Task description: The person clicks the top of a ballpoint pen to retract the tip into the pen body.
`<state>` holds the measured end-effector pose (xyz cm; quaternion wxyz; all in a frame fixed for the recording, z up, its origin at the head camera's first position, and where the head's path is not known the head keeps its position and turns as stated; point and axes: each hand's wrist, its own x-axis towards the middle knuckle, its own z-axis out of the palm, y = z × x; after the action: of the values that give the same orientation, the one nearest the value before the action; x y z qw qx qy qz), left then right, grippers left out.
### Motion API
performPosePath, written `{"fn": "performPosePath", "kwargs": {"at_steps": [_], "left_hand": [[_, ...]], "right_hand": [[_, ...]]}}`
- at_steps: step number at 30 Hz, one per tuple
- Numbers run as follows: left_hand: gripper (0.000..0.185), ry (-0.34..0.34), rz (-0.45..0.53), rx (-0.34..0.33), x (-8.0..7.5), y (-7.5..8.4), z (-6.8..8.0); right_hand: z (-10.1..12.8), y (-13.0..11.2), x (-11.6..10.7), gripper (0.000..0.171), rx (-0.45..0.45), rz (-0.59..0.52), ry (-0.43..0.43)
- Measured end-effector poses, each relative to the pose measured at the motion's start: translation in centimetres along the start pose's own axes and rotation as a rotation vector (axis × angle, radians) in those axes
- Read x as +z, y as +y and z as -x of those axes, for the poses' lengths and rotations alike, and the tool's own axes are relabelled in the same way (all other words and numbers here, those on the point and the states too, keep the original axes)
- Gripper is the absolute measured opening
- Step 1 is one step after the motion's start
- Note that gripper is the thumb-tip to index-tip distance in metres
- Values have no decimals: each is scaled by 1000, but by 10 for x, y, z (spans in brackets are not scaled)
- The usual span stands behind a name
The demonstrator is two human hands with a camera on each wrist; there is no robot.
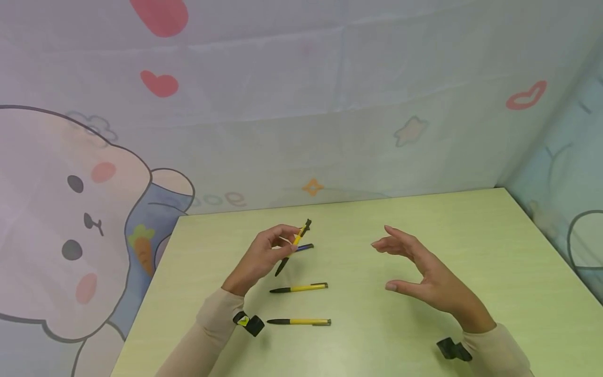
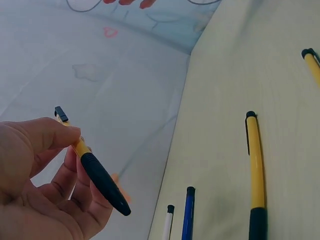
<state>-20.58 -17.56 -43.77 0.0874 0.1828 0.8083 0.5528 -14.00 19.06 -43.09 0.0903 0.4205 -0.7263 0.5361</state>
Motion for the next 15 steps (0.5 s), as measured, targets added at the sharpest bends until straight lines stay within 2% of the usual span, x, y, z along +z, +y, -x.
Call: {"fn": "performPosePath", "kwargs": {"at_steps": [6, 15], "left_hand": [[31, -48, -64, 4, -4, -6, -3], [29, -129, -235, 29, -8, -17, -6]], "right_hand": [[4, 8, -1, 100, 12, -5, -5], [-2, -10, 0, 96, 23, -8, -5]]}}
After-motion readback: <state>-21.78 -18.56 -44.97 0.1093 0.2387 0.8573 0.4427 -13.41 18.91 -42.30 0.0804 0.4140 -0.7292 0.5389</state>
